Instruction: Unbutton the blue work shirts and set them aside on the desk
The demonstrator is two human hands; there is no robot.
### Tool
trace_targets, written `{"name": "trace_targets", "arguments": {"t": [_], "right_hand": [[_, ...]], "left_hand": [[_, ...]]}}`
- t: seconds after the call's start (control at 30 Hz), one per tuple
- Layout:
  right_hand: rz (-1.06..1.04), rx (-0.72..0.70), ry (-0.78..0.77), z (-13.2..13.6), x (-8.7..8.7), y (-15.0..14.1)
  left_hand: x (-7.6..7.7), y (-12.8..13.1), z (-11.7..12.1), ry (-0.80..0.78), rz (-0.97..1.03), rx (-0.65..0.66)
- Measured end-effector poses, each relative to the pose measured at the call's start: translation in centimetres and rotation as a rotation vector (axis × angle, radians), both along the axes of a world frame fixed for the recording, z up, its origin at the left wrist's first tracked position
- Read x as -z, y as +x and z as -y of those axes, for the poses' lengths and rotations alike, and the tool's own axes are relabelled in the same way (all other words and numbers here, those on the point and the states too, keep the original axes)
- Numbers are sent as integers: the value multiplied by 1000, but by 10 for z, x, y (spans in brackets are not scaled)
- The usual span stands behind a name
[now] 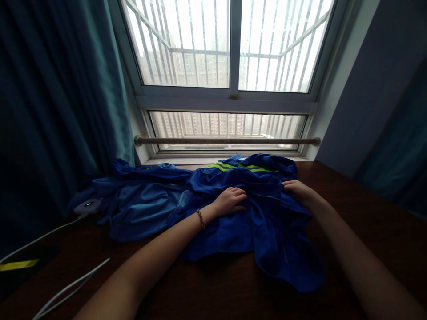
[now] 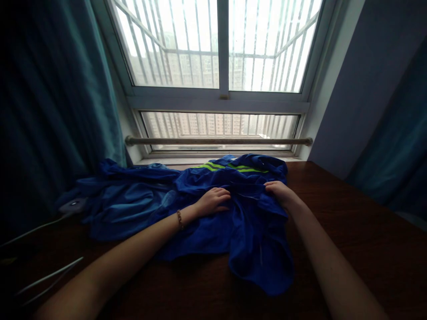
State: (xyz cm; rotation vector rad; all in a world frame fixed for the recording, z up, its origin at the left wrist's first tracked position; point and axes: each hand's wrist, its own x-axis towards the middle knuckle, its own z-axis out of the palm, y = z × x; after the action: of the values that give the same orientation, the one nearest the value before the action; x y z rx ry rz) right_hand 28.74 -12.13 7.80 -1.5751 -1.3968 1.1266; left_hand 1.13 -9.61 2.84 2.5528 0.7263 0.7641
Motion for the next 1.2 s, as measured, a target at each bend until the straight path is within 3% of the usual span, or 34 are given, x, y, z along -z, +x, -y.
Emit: {"name": "trace_targets", "arguments": {"t": [0.13,0.33,0.5,0.77,0.97,1.2], "right_hand": [[-359,-219,-57,15,-10,-18],[-298,-253,2,35,-28,-40],[-242,-299,-17,45,-28,-57],[-382,-443,-91,48,-11,-81],[-375,-382,-76,50,-10,-89],[-510,-282,-59,49,-6,-96]], "left_hand": [[8,6,15,207,-128,50],[7,16,29,167,-108,-51],[-11,5,37,-24,-4,-34],[-44,-9,38,-573,214,-69],[-50,-8,47,-722,298,-81],[-54,-6,50,-906,419,-89]]}}
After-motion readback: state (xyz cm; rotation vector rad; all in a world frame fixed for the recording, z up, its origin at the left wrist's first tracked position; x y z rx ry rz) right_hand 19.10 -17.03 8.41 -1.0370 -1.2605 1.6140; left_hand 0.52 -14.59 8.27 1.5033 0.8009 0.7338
